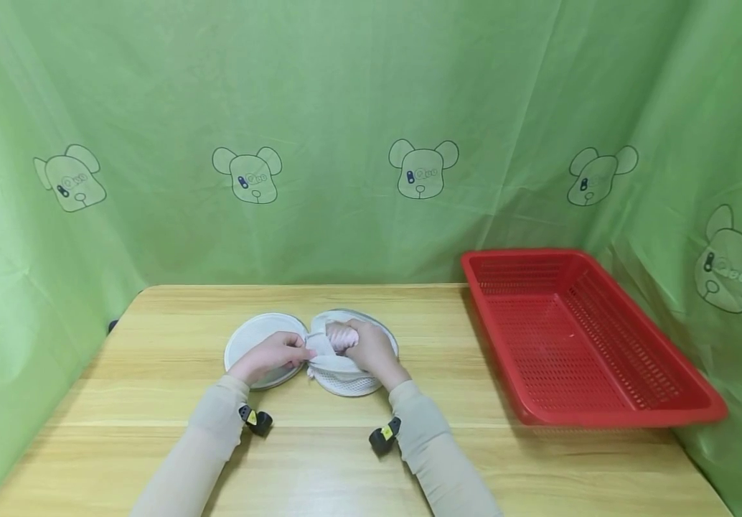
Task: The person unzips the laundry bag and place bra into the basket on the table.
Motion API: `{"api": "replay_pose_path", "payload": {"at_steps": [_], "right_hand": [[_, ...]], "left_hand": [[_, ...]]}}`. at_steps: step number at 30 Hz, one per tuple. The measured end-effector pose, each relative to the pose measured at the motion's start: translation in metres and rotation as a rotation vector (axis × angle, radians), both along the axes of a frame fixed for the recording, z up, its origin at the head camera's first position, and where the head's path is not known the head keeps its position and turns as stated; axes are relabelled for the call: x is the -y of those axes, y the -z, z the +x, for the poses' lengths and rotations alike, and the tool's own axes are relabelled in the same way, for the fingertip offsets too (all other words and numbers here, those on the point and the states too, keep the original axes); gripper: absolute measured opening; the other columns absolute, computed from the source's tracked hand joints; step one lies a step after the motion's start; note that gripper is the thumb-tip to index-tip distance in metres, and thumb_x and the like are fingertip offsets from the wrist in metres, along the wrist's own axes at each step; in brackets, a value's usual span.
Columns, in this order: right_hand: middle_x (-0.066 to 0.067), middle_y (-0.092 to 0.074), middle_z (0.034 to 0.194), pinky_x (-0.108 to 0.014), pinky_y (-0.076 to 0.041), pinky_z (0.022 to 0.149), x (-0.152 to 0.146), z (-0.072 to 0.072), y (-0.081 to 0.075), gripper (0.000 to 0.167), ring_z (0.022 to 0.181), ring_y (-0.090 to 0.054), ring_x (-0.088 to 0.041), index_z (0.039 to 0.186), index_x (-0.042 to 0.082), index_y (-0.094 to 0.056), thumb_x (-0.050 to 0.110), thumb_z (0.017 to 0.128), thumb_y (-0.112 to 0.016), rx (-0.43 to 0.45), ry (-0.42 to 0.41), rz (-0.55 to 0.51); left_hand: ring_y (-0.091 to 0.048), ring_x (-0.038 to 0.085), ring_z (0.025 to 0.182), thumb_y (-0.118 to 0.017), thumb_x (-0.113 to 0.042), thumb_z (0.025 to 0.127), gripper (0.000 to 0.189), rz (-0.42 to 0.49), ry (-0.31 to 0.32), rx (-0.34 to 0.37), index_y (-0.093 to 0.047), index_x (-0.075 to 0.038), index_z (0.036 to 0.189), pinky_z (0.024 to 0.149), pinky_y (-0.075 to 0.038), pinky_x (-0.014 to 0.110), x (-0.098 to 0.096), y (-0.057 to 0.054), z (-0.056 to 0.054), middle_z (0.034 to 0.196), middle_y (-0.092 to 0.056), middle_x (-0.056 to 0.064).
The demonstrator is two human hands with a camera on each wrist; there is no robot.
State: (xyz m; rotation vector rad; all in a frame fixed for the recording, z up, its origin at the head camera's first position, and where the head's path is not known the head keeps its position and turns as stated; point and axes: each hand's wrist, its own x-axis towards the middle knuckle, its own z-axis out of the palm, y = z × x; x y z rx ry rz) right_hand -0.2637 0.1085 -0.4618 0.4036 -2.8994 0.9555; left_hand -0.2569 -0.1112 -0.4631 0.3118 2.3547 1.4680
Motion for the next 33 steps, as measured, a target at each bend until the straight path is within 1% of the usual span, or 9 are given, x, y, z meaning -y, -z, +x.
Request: {"api": "replay_pose_path", "payload": {"at_steps": [1, 5, 8, 12, 15, 20, 23, 27, 33], "right_hand": [[-0.007, -0.073, 0.106, -0.048, -0.049, 0.098, -0.001, 0.000, -0.001, 0.034, 0.105, -0.066, -0.031, 0.106, 0.013, -0.069, 0.017, 0.075, -0.080, 0.008, 0.000, -0.006], [-0.004, -0.072, 0.105, -0.047, -0.051, 0.094, -0.004, -0.001, -0.004, 0.031, 0.102, -0.066, -0.028, 0.103, 0.016, -0.069, 0.022, 0.075, -0.081, 0.043, 0.007, -0.035], [-0.006, -0.072, 0.103, -0.046, -0.052, 0.091, -0.006, -0.002, -0.005, 0.034, 0.098, -0.066, -0.027, 0.106, 0.015, -0.069, 0.018, 0.074, -0.081, 0.072, 0.006, -0.080], [-0.008, -0.072, 0.100, -0.043, -0.054, 0.087, -0.007, -0.004, -0.007, 0.039, 0.091, -0.065, -0.024, 0.109, 0.012, -0.068, 0.013, 0.073, -0.082, 0.090, -0.006, -0.137], [-0.008, -0.073, 0.101, -0.043, -0.054, 0.087, -0.009, -0.005, -0.011, 0.043, 0.092, -0.066, -0.023, 0.112, 0.012, -0.068, 0.014, 0.072, -0.083, 0.090, -0.007, -0.176], [-0.011, -0.073, 0.104, -0.045, -0.053, 0.089, -0.010, -0.003, -0.021, 0.045, 0.093, -0.067, -0.025, 0.115, 0.009, -0.068, 0.013, 0.073, -0.083, 0.095, 0.011, -0.253], [-0.012, -0.073, 0.104, -0.044, -0.053, 0.088, -0.010, -0.001, -0.027, 0.045, 0.092, -0.067, -0.024, 0.115, 0.008, -0.068, 0.014, 0.073, -0.083, 0.107, 0.021, -0.269], [-0.010, -0.073, 0.103, -0.043, -0.053, 0.089, -0.011, 0.001, -0.030, 0.043, 0.091, -0.066, -0.023, 0.113, 0.008, -0.068, 0.016, 0.074, -0.083, 0.119, 0.026, -0.274], [-0.010, -0.072, 0.106, -0.044, -0.053, 0.093, -0.014, 0.003, -0.036, 0.040, 0.098, -0.067, -0.024, 0.112, 0.010, -0.068, 0.019, 0.076, -0.081, 0.108, 0.029, -0.310]], "left_hand": [[-0.046, 0.012, 0.064, -0.069, -0.021, 0.088, 0.024, 0.005, 0.000, 0.001, -0.054, -0.009, 0.074, 0.066, -0.042, 0.024, 0.001, 0.004, -0.002, 0.066, -0.048, -0.004], [-0.045, 0.013, 0.064, -0.068, -0.021, 0.089, 0.024, 0.000, 0.000, -0.003, -0.054, -0.008, 0.076, 0.065, -0.042, 0.024, 0.001, 0.004, -0.002, 0.067, -0.048, -0.004], [-0.047, 0.013, 0.064, -0.069, -0.022, 0.088, 0.024, 0.001, 0.000, 0.003, -0.054, -0.009, 0.076, 0.066, -0.043, 0.024, 0.001, 0.004, -0.002, 0.067, -0.049, -0.004], [-0.048, 0.012, 0.065, -0.070, -0.022, 0.088, 0.023, 0.006, -0.007, 0.014, -0.055, -0.010, 0.075, 0.067, -0.044, 0.023, 0.001, 0.003, -0.003, 0.066, -0.050, -0.004], [-0.048, 0.012, 0.064, -0.070, -0.020, 0.088, 0.022, 0.006, -0.009, 0.020, -0.055, -0.010, 0.075, 0.067, -0.043, 0.023, 0.000, 0.003, -0.004, 0.066, -0.050, -0.004], [-0.049, 0.012, 0.065, -0.069, -0.020, 0.088, 0.020, 0.001, -0.003, 0.019, -0.057, -0.009, 0.077, 0.067, -0.043, 0.023, 0.000, 0.003, -0.004, 0.068, -0.053, -0.003], [-0.049, 0.013, 0.066, -0.070, -0.020, 0.087, 0.020, -0.004, 0.000, 0.011, -0.058, -0.008, 0.078, 0.067, -0.043, 0.024, 0.000, 0.004, -0.004, 0.070, -0.054, -0.002], [-0.049, 0.013, 0.067, -0.070, -0.021, 0.087, 0.021, -0.014, -0.002, 0.007, -0.057, -0.008, 0.077, 0.068, -0.042, 0.024, 0.000, 0.004, -0.004, 0.070, -0.054, -0.002], [-0.048, 0.012, 0.066, -0.069, -0.021, 0.088, 0.021, -0.026, 0.001, 0.005, -0.057, -0.009, 0.076, 0.066, -0.042, 0.023, 0.000, 0.003, -0.003, 0.069, -0.053, -0.003]]}}
